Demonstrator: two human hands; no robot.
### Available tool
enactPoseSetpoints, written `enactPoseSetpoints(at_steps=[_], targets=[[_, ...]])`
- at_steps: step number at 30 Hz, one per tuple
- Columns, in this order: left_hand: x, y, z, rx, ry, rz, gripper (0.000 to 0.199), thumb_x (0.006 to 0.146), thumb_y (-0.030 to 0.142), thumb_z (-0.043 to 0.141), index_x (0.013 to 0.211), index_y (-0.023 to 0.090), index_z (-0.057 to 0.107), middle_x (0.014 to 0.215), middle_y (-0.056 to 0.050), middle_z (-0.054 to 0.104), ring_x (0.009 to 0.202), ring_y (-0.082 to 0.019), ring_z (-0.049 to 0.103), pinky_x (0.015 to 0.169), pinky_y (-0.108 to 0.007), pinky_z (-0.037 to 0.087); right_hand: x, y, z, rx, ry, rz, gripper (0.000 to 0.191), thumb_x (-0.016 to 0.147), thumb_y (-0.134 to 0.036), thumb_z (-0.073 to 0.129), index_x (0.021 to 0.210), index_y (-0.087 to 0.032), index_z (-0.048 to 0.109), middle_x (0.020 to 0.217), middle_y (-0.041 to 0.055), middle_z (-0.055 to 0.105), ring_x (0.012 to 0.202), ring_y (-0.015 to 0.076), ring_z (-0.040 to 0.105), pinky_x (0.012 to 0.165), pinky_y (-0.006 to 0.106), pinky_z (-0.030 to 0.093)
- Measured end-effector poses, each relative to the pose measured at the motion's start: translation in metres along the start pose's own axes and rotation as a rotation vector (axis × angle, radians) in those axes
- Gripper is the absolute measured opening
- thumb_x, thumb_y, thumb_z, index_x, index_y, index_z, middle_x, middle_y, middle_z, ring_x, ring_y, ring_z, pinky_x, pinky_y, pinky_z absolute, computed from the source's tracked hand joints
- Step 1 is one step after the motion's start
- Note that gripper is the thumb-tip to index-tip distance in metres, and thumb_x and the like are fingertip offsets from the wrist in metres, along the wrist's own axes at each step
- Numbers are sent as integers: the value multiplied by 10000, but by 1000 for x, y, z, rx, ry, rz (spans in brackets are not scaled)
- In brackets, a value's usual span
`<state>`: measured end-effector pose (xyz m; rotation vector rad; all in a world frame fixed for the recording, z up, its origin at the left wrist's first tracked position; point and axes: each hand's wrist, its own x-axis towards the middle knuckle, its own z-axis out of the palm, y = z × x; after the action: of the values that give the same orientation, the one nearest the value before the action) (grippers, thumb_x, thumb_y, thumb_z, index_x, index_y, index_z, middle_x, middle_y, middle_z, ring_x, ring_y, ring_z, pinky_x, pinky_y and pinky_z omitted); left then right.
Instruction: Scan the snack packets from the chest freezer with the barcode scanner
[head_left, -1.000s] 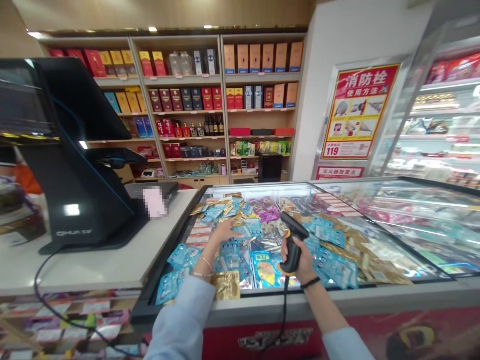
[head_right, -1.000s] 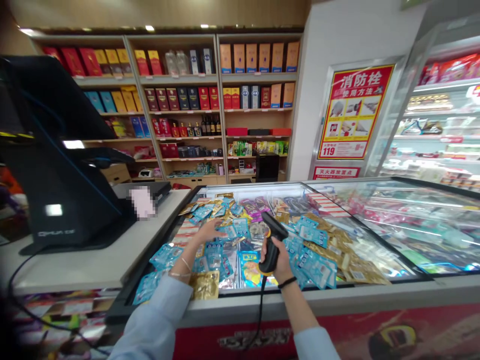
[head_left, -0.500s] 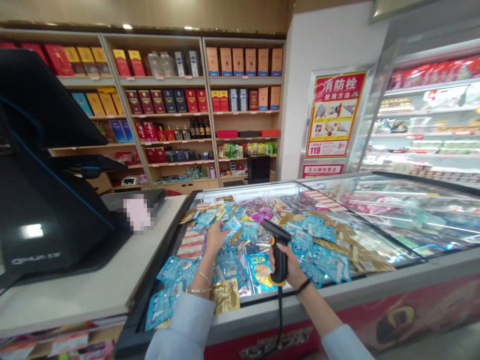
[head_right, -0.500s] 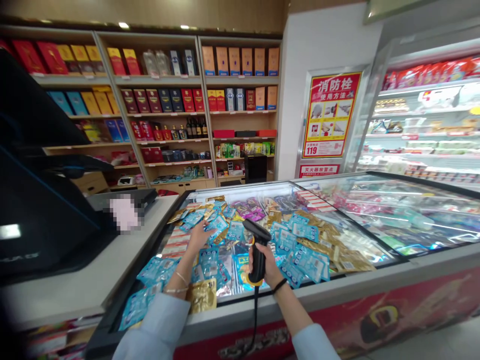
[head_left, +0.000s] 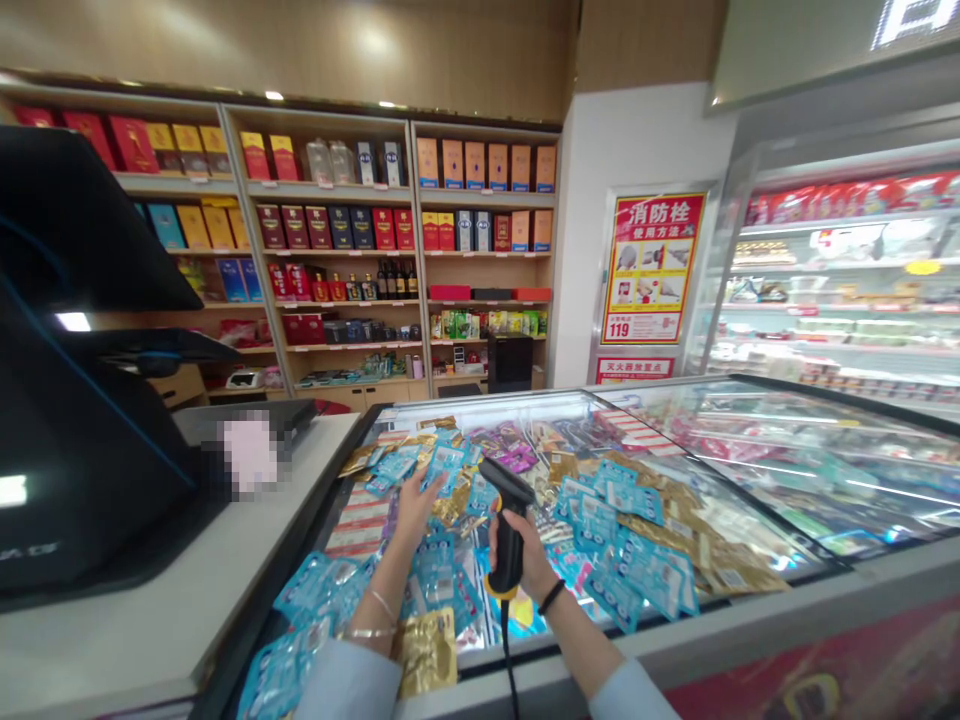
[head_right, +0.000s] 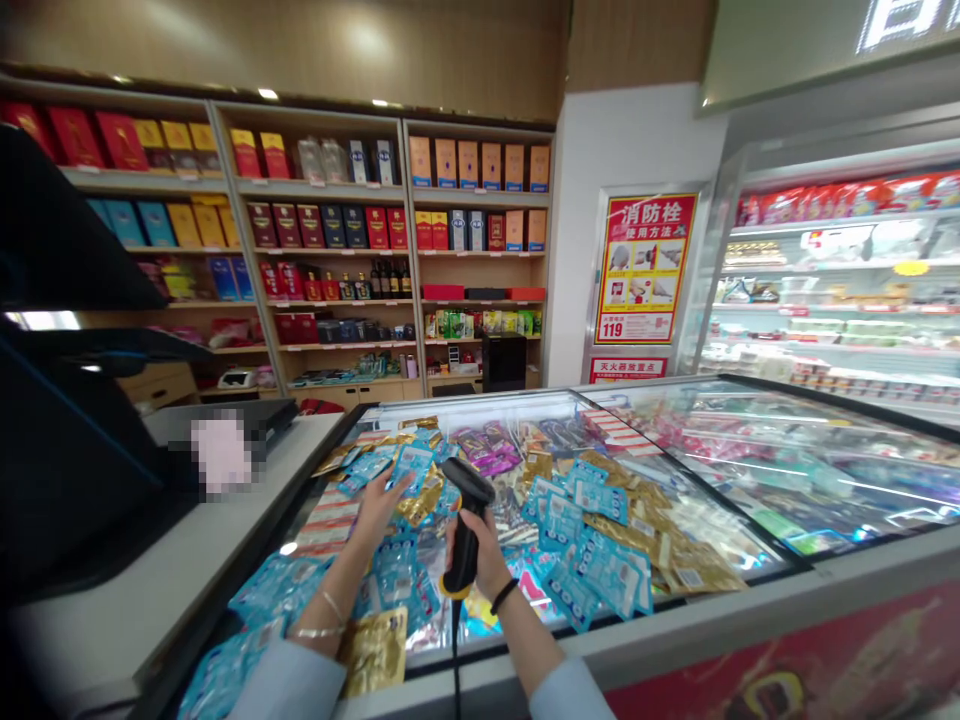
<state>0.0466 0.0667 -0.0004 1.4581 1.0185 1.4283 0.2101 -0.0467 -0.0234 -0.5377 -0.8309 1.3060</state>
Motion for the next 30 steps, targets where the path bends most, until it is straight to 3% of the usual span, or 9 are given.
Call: enactPoseSetpoints(at_steps=[3,9,15,20,30], targets=[[-3,-2,3,-126,55,-49,607,662,598,722,1091,172,664,1084,-99,720,1018,-260,666,792,-344,564,0,-4,-1,30,-43,37,358,758,-496,686,872,-168,598,501,-20,598,337,130,539,312,211,432],[-3,-6,5,-276,154,-90,528,756,445,701,1222,222,590,1229,-93,654,1093,-220,641,852,-339,566,-4,-13,8,33,-128,122,353,743,-489,699,821,-161,595,512,-3,610,347,133,551,319,210,436],[2,-12,4,-271,144,-30,522,713,483,715,1128,183,617,1129,-87,670,1032,-224,641,845,-352,569,-10,-15,10,18,-283,185,341,782,-457,695,924,-170,579,576,-3,635,368,132,570,339,211,448],[3,-16,2,-202,173,-12,458,689,483,736,986,147,642,983,-72,682,904,-209,646,785,-381,592,-9,-14,7,45,-272,176,352,795,-460,685,951,-167,568,584,-9,632,368,126,564,339,208,448],[3,-19,3,-241,167,8,409,665,397,749,973,141,670,984,-78,680,867,-206,646,773,-392,590,-6,-10,5,68,-260,142,318,821,-444,667,935,-161,576,568,-20,608,369,119,554,339,206,437]])
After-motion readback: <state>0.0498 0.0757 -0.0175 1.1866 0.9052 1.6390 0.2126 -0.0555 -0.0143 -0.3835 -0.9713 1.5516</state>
